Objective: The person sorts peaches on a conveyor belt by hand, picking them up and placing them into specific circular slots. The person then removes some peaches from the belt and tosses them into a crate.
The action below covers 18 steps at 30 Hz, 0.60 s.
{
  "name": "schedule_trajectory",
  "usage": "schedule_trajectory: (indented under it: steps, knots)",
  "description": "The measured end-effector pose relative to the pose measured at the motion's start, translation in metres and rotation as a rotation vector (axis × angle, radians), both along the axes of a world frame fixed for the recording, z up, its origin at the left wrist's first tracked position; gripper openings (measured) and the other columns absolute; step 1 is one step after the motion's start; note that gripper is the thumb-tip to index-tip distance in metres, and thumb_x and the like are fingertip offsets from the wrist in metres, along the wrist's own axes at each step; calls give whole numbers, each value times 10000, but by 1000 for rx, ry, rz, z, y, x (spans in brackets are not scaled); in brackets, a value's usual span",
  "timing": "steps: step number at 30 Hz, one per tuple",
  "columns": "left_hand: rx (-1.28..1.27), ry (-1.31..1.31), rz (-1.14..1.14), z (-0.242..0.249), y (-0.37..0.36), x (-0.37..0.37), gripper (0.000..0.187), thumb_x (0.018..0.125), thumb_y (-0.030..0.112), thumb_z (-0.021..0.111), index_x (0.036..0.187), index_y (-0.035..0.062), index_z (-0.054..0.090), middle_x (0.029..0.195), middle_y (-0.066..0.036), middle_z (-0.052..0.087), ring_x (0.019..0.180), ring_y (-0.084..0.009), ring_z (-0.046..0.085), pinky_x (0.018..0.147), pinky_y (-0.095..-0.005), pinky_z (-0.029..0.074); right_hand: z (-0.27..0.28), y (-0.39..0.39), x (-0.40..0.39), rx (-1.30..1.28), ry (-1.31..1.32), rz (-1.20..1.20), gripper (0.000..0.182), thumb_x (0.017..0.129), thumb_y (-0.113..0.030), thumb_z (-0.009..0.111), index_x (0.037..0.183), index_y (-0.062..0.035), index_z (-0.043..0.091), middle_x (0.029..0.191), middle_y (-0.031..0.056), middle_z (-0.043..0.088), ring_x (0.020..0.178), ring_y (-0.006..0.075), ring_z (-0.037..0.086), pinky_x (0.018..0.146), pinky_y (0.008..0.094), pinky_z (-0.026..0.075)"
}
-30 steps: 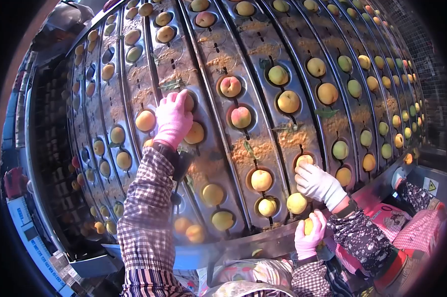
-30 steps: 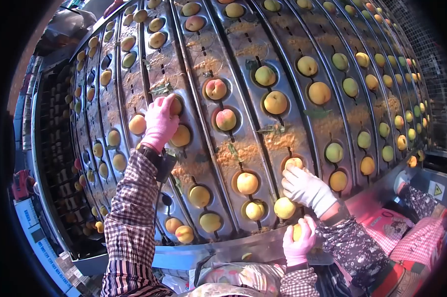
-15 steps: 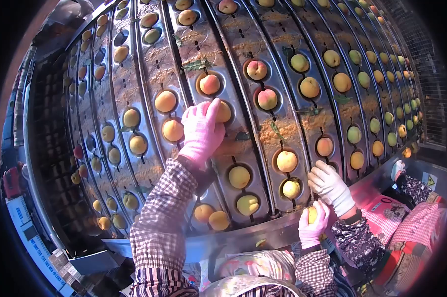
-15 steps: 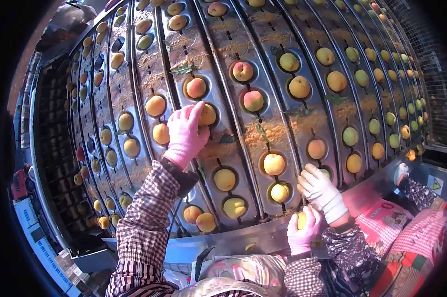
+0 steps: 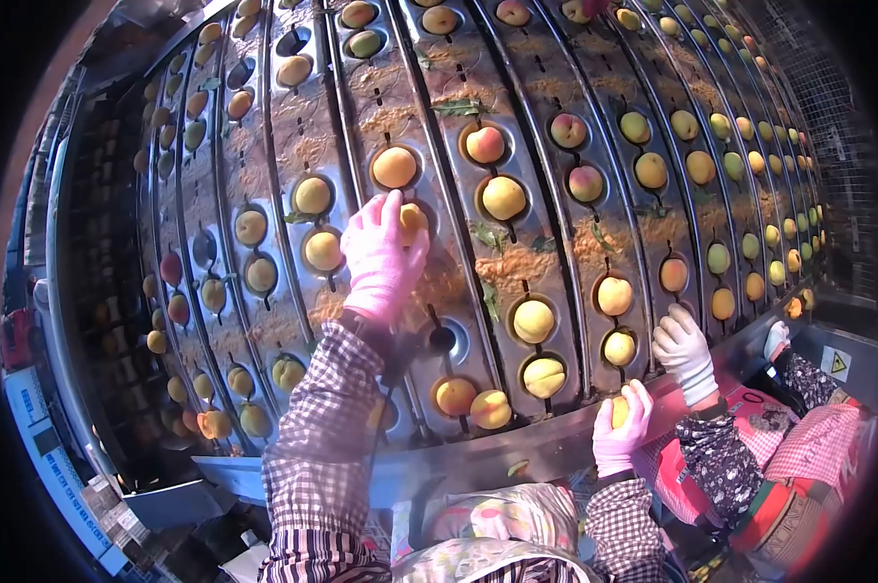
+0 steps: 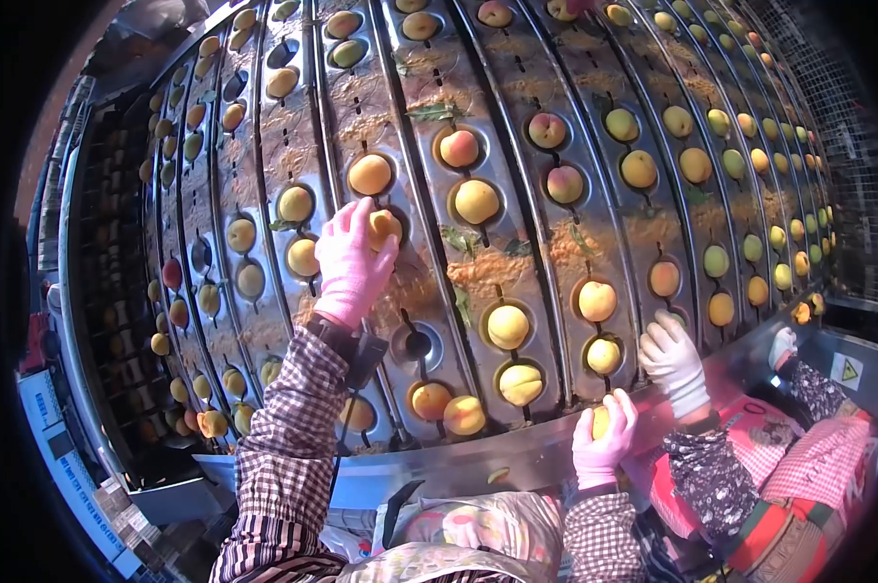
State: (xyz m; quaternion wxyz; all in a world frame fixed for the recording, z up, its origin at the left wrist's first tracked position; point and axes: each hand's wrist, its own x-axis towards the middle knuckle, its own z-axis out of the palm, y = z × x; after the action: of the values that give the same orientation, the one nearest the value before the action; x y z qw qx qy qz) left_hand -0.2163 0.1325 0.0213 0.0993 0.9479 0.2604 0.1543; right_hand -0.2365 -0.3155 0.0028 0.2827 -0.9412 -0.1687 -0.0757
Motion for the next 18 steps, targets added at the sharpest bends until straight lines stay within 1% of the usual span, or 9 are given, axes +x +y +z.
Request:
schedule_trajectory:
  steps: [3, 6, 7, 10, 11, 15, 18]
  knots:
    - [-46, 93, -62, -4, 11, -11, 632, 827, 273, 756, 1401, 115, 541, 1282, -125, 613, 1208, -363, 551, 980, -502, 451, -4, -2, -1, 11, -12, 0, 394, 808, -76, 738, 1172, -31, 594, 1241, 201, 601, 1126, 390, 614, 979, 485, 521]
    - [-111, 111, -70, 0, 12, -2, 600, 831, 270, 756, 1377, 112, 564, 1231, -117, 624, 1182, -359, 562, 968, -493, 462, -6, -2, 0, 7, -14, -17, 399, 803, -66, 740, 1174, -32, 595, 1239, 204, 601, 1130, 393, 614, 985, 485, 518]
    - [-148, 134, -67, 6, 12, 1, 613, 803, 247, 761, 1374, 130, 572, 1212, -116, 620, 1156, -359, 580, 968, -491, 464, -6, -2, 0, 1, -9, -24, 399, 803, -65, 740, 1173, -32, 596, 1240, 205, 600, 1131, 393, 613, 986, 485, 518]
    - [-99, 193, -159, 8, 21, 4, 644, 763, 209, 764, 1375, 151, 574, 1212, -112, 615, 1141, -361, 597, 966, -490, 465, -8, 0, -1, -3, 11, -42, 390, 806, -54, 735, 1170, -25, 597, 1247, 203, 600, 1148, 389, 607, 1004, 477, 507]
    - [-89, 195, -183, 10, 22, 5, 645, 726, 174, 764, 1345, 164, 586, 1213, -107, 612, 1139, -363, 603, 982, -492, 454, -8, 0, -2, 4, 21, -45, 381, 809, -45, 729, 1166, -17, 598, 1252, 199, 599, 1163, 382, 601, 1019, 469, 498]
    - [-87, 137, -253, 7, 26, 2, 628, 705, 133, 774, 1302, 158, 582, 1213, -94, 617, 1151, -341, 602, 1027, -494, 421, -9, 0, -2, 7, 14, -44, 377, 811, -39, 725, 1166, -12, 600, 1255, 194, 605, 1172, 373, 600, 1034, 458, 489]
    - [-82, 52, -300, 1, 27, -3, 640, 696, 114, 781, 1298, 156, 566, 1219, -85, 622, 1158, -325, 598, 1054, -495, 396, -8, 0, -1, -19, -18, -40, 390, 800, -58, 745, 1163, -33, 604, 1247, 206, 600, 1130, 394, 616, 983, 479, 519]
